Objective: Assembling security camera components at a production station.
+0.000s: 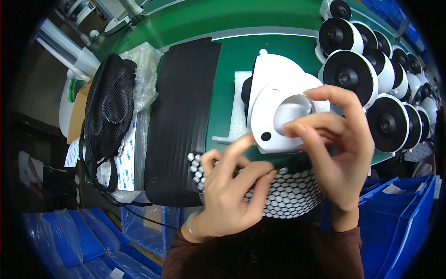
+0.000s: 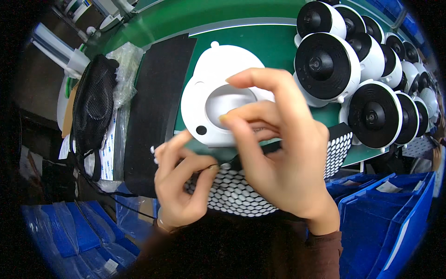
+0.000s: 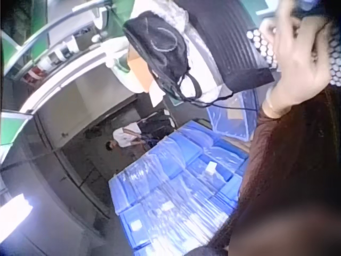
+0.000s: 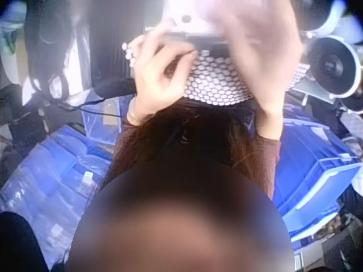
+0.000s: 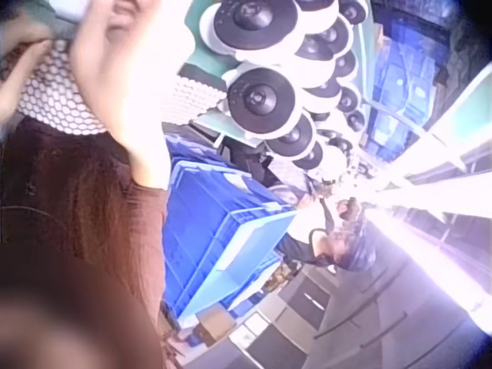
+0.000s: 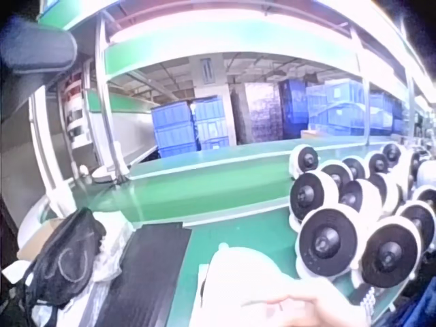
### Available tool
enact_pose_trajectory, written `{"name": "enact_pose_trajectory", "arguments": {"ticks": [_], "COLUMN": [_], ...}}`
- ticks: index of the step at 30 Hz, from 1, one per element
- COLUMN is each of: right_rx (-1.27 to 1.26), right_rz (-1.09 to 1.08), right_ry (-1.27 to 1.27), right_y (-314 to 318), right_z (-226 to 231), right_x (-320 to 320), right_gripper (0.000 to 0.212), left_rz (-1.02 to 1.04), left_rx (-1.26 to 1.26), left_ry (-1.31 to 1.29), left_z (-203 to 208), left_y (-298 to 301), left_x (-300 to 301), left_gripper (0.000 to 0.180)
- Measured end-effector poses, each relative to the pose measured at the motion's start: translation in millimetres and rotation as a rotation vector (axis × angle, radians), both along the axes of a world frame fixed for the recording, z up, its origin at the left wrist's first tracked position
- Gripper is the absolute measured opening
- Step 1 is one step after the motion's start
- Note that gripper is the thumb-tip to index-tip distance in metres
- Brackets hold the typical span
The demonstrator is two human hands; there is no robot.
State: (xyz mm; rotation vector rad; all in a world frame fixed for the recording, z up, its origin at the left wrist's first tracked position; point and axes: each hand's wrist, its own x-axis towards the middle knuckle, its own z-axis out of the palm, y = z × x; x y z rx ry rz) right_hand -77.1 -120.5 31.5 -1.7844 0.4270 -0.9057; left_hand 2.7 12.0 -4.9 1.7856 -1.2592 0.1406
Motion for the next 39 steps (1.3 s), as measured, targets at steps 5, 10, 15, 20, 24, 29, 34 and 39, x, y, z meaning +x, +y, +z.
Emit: {"name": "enact_pose_trajectory", "arguments": {"ticks": [5,10,15,20,24,29,34,39], "right_rx": [-0.425,-0.349,-0.317,-0.540,-0.555,-0.522,-0.556,-0.545], "right_rz": [0.225,0.259,0.297,0.193,0.158,0.158,0.150,0.110], "right_ry": [0.229,0.338,0.321,0.122,0.122,0.161,0.176,0.182], "right_y": [-4.1,-3.2,-6.6,-1.0,0.0,-1.6,-0.7,1.5], "right_z": [8.2,3.3,-5.4,-10.2,-11.3,-11.6,-13.8,-15.0], "right_x": [-38.1,-50.4,-56.6,-58.7,-57.8,-57.4,-55.7,-54.9], "right_gripper": [0.022,0.015,0.015,0.022,0.021,0.020,0.020,0.019], "left_rz": [0.040,-0.077,-0.112,-0.068,-0.028,-0.057,-0.047,-0.036], "left_rx": [0.071,0.071,0.166,0.131,0.153,0.152,0.143,0.132], "left_ry": [-0.035,-0.019,-0.098,-0.154,-0.163,-0.182,-0.164,-0.166], "left_z": [13.2,20.2,24.8,25.8,29.4,24.3,20.3,20.2], "left_y": [22.6,12.5,9.3,4.0,-1.1,-2.3,-5.2,-6.2], "left_x": [-3.2,-1.5,-7.4,-11.7,-16.4,-14.2,-14.1,-13.4], "left_gripper": [0.013,0.016,0.017,0.014,0.014,0.013,0.013,0.012]}}
